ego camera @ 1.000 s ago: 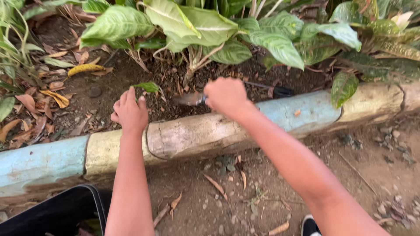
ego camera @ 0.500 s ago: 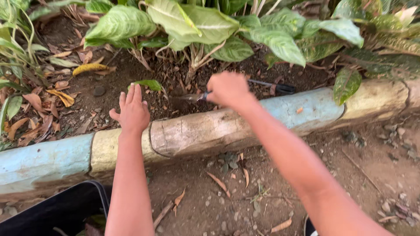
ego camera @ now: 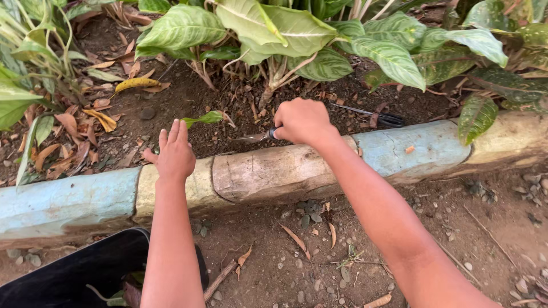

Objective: The person uses a hand trowel to dig into the soil around the base of a leafy green plant in a raised garden bed. They loosen the earth and clear away debris, occasionally moving leaves aside to access the soil. The person works methodically around the plant's perimeter.

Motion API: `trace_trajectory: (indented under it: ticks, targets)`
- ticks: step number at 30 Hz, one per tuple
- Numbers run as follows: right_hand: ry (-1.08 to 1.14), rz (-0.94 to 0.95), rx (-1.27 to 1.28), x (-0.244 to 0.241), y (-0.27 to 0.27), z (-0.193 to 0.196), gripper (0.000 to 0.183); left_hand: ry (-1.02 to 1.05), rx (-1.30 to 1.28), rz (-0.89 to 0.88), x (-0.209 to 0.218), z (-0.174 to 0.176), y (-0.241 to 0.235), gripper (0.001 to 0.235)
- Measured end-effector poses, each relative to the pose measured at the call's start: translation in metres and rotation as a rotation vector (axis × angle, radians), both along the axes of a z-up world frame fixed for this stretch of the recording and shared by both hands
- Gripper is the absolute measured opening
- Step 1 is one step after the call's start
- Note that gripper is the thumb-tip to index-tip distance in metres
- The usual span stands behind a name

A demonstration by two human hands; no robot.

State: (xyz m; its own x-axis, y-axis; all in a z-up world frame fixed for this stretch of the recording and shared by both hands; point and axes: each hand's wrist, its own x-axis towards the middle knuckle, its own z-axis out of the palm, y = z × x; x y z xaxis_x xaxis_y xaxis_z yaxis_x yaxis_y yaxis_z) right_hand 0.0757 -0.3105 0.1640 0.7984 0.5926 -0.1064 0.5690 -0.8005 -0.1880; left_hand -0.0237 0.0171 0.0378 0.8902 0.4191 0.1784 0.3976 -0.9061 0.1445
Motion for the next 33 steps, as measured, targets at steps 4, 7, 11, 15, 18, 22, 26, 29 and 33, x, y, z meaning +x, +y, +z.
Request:
trace_trajectory:
  ticks: [4,7,11,15,18,22,26,29,33]
  targets:
    - [-0.054,0.115,-0.195,0.002,0.051,-0.030,0.017,0.055,0.022,0.027,-0.002,-0.009,0.009,0.066]
    - [-0.008,0.092,-0.108,0.001,0.056,-0.052,0.031,0.070,-0.036,0.033,-0.007,-0.021,0.014,0.066]
    - [-0.224,0.042,0.091,-0.006,0.036,-0.029,0.018,0.037,-0.139,0.039,0.001,-0.021,0.023,0.062]
    - [0.046,-0.015,-0.031,-0.003,0.032,0.000,0.023,-0.002,-0.191,0.024,0.004,-0.023,0.024,0.064]
    - [-0.030,0.158,-0.131,-0.008,0.080,-0.030,0.021,-0.066,-0.219,0.033,0.004,-0.020,0.027,0.063]
    - [0.080,0.088,0.037,-0.015,0.112,-0.069,0.024,-0.084,-0.182,0.054,-0.001,-0.010,0.029,0.060]
    - [0.100,-0.036,0.177,0.004,0.079,-0.037,0.026,-0.052,-0.144,0.134,-0.004,0.008,0.026,0.069]
    - [0.181,-0.035,0.046,0.002,0.059,-0.008,0.022,-0.047,-0.114,0.159,-0.011,0.005,0.024,0.069]
    - [0.030,0.106,-0.160,-0.015,0.104,-0.029,0.024,-0.096,-0.194,0.218,-0.009,-0.002,0.018,0.068]
